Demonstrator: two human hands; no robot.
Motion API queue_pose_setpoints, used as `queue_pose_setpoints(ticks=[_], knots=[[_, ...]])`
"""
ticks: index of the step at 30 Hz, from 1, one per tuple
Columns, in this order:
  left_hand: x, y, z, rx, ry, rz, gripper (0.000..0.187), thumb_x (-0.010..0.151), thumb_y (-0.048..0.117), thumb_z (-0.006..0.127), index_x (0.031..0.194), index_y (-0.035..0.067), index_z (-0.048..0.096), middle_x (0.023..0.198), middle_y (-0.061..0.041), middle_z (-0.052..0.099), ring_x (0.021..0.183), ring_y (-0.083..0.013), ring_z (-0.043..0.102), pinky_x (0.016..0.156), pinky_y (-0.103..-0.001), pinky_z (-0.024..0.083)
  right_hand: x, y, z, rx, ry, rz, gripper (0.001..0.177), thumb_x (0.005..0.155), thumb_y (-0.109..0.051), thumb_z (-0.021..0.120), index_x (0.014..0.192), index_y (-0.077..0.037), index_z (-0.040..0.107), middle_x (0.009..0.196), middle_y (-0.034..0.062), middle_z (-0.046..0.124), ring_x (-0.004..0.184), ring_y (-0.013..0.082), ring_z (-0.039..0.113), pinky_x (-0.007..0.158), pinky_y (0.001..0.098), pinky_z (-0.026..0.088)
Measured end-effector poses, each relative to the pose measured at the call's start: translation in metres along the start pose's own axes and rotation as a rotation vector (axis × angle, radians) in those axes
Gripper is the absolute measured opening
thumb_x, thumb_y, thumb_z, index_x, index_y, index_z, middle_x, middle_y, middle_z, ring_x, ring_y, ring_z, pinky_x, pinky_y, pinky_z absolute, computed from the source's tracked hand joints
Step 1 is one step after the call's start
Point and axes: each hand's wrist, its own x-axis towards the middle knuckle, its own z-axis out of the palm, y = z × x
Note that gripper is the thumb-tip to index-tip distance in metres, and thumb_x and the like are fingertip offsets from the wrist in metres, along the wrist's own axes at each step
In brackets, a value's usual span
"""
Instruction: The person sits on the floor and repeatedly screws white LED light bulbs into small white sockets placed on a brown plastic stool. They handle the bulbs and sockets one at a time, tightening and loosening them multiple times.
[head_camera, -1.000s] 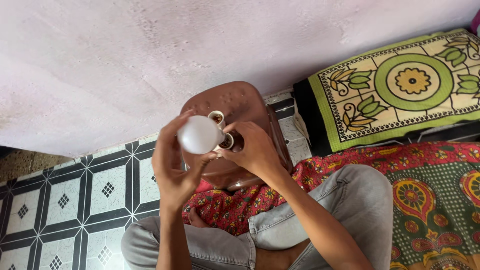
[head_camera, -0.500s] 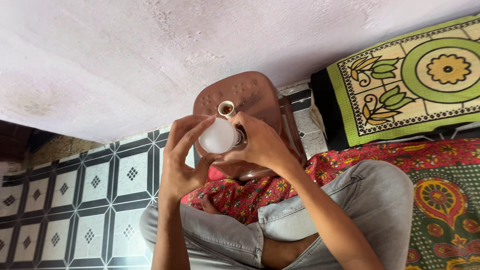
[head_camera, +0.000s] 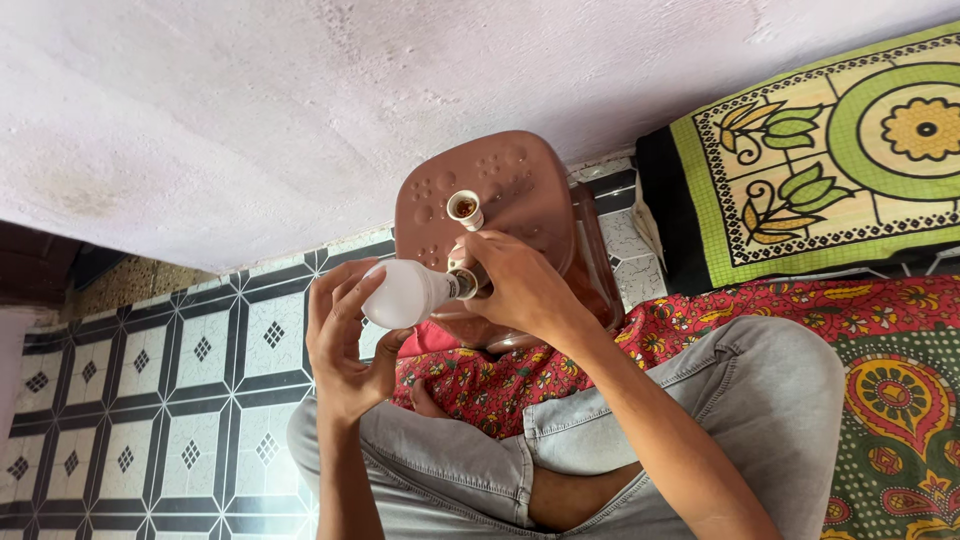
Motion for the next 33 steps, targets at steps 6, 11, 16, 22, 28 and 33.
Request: queue_pose_setpoints(ticks=[6, 11, 16, 22, 28, 33], knots=[[-0.015, 0.0, 0.008, 0.096, 0.114, 0.083, 0.065, 0.08, -0.011, 0.076, 0.14, 0.005, 0.058, 0.144, -0.018, 0.046, 0.137, -0.0356, 0.059, 0.11, -0.044, 0.06, -0.001, -0.001, 0.017, -0.242, 0.111, -0.012, 0.045, 0.074, -0.026, 0.087, 0.109, -0.009, 0.064, 0.101, 0.005, 0.073, 0.11, 0.0275, 0.065, 0.098, 0.0439, 0.048], [-0.025, -0.008, 0.012, 0.01, 0.176, 0.056, 0.063, 0.08, -0.009, 0.077, 0.138, 0.004, 0.056, 0.145, -0.019, 0.044, 0.138, -0.0379, 0.057, 0.108, -0.047, 0.059, 0.0, 0.005, 0.009, -0.23, 0.039, -0.119, 0.049, 0.071, -0.027, 0.087, 0.111, -0.006, 0.069, 0.112, 0.0117, 0.073, 0.114, 0.0329, 0.061, 0.1, 0.0455, 0.045], [-0.03, -0.013, 0.007, 0.029, 0.149, 0.117, 0.061, 0.076, -0.001, 0.085, 0.13, 0.006, 0.059, 0.138, -0.019, 0.051, 0.136, -0.0391, 0.059, 0.11, -0.051, 0.056, 0.001, 0.005, 0.0, -0.142, -0.005, -0.08, 0.049, 0.077, -0.024, 0.086, 0.119, -0.002, 0.072, 0.121, 0.0106, 0.073, 0.12, 0.0311, 0.063, 0.105, 0.0421, 0.048], [-0.024, -0.017, -0.006, -0.177, 0.075, 0.0, 0.044, 0.092, 0.006, 0.08, 0.13, 0.005, 0.06, 0.156, -0.025, 0.049, 0.148, -0.0438, 0.053, 0.12, -0.056, 0.054, 0.005, 0.005, 0.003, -0.133, 0.068, -0.147, 0.043, 0.071, -0.024, 0.09, 0.106, -0.004, 0.078, 0.115, 0.0114, 0.076, 0.116, 0.0311, 0.065, 0.099, 0.0416, 0.052], [-0.019, -0.026, -0.009, -0.192, 0.088, 0.046, 0.045, 0.082, 0.023, 0.089, 0.118, 0.007, 0.067, 0.163, -0.021, 0.033, 0.144, -0.0368, 0.053, 0.114, -0.05, 0.058, 0.004, 0.003, 0.008, -0.176, 0.095, -0.075, 0.042, 0.071, -0.023, 0.09, 0.107, -0.005, 0.079, 0.115, 0.0117, 0.076, 0.112, 0.0277, 0.07, 0.098, 0.0398, 0.054], [-0.025, -0.03, 0.0, -0.051, 0.234, -0.016, 0.043, 0.079, 0.025, 0.089, 0.113, 0.002, 0.077, 0.144, -0.017, 0.049, 0.13, -0.031, 0.056, 0.111, -0.046, 0.057, 0.004, 0.002, 0.011, -0.226, 0.119, -0.1, 0.043, 0.07, -0.024, 0.09, 0.108, -0.006, 0.08, 0.113, 0.0112, 0.077, 0.111, 0.0278, 0.071, 0.097, 0.0406, 0.054]])
